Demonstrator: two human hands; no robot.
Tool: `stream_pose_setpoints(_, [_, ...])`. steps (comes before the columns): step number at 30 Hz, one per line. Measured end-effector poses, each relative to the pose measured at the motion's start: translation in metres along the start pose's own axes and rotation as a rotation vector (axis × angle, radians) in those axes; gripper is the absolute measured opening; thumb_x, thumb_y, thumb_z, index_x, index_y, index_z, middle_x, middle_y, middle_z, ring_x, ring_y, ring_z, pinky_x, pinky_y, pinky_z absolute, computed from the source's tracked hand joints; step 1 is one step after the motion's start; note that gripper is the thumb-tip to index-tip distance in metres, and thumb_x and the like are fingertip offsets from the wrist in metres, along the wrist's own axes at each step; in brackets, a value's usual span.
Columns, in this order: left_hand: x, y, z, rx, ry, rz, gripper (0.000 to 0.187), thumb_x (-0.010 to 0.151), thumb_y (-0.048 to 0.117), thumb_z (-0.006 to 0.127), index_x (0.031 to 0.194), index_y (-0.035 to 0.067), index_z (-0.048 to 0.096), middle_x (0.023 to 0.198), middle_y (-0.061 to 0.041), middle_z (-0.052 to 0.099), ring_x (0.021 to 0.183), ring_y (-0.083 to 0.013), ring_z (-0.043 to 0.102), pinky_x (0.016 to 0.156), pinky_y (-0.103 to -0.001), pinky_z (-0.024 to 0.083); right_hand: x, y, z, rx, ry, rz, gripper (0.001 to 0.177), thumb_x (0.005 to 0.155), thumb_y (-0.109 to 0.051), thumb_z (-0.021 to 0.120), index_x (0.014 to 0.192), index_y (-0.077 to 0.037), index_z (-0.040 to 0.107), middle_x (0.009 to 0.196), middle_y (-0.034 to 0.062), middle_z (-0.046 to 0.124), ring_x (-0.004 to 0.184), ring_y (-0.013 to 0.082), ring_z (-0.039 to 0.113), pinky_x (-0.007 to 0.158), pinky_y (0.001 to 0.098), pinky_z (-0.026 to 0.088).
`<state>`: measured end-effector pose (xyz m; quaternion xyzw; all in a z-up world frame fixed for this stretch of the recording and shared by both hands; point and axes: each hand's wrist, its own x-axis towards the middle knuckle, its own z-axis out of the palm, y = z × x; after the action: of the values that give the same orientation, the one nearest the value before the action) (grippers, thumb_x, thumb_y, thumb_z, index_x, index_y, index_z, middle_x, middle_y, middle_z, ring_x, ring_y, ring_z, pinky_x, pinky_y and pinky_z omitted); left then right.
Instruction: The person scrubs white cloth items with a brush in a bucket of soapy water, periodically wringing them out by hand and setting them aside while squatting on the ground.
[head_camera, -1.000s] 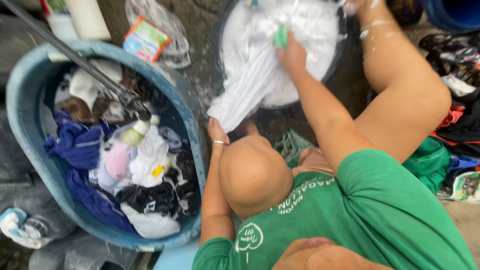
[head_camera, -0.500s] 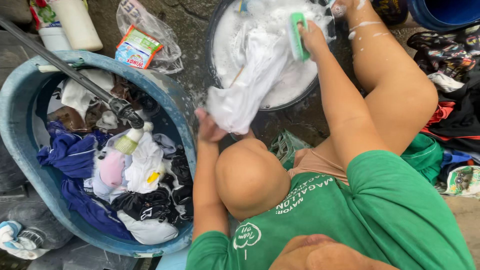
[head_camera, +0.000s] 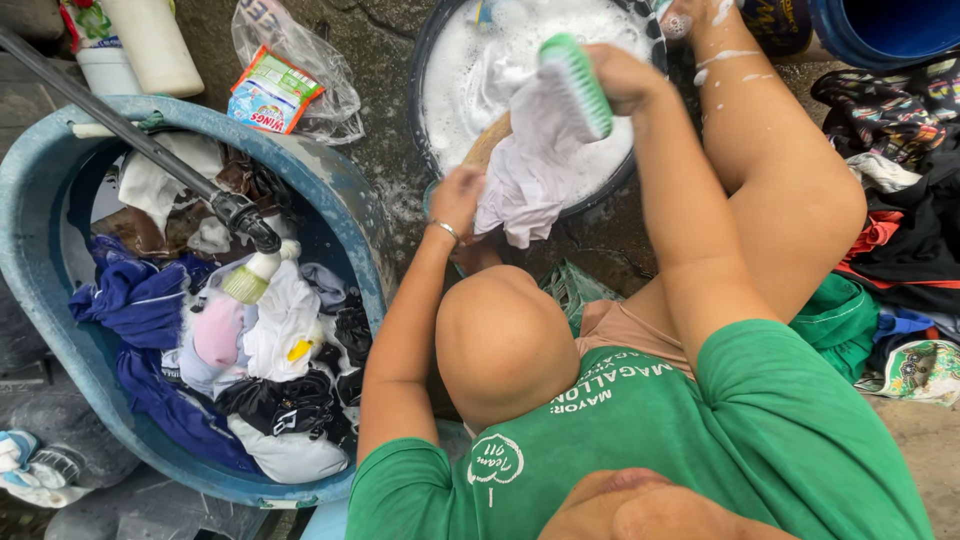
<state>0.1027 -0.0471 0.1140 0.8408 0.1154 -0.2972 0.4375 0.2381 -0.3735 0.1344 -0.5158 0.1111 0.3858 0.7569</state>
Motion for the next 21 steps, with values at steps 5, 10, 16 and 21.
stream_pose_setpoints(5, [-0.032,-0.085,0.022,-0.266,0.109,-0.475,0.088,0.068,0.023,0.081,0.144,0.013,0.038,0.122,-0.017,0.066,0.099,-0.0364,0.072,0.078,-0.051,0.059,-0.080,-0.075,0.038,-0.307,-0.010,-0.240,0.029,0.098,-0.013,0.074,0.124,-0.001,0.073,0.116,0.0109,0.074,0.097,0.0142,0.071,0.083,0.0293,0.058])
stream_pose_setpoints(10, [0.007,-0.125,-0.002,-0.063,0.495,-0.092,0.082,0.071,0.025,0.090,0.139,0.006,0.049,0.129,-0.022,0.066,0.117,-0.0359,0.065,0.101,-0.043,0.050,-0.123,-0.108,0.041,-0.233,-0.345,-0.501,0.027,0.102,-0.019,0.075,0.120,0.001,0.072,0.119,0.0144,0.074,0.103,0.0178,0.072,0.093,0.0296,0.057])
stream_pose_setpoints(16, [-0.015,0.112,-0.071,0.007,0.029,0.639,0.078,0.087,0.018,0.071,0.158,0.009,0.040,0.160,-0.021,0.046,0.150,-0.0364,0.044,0.126,-0.043,0.036,-0.145,-0.161,0.084,-0.414,-0.766,-0.560,0.038,0.098,-0.025,0.072,0.116,0.008,0.071,0.110,0.0198,0.075,0.097,0.0257,0.074,0.094,0.0355,0.058])
stream_pose_setpoints(21, [-0.093,0.270,-0.109,-0.467,-0.627,0.947,0.063,0.102,0.017,0.074,0.154,0.005,0.040,0.134,-0.009,0.059,0.121,-0.0184,0.063,0.113,-0.034,0.051,-0.159,-0.198,0.101,-0.667,-0.727,-0.524,0.034,0.089,-0.017,0.069,0.111,0.008,0.072,0.099,0.0177,0.077,0.075,0.0236,0.074,0.072,0.0362,0.060])
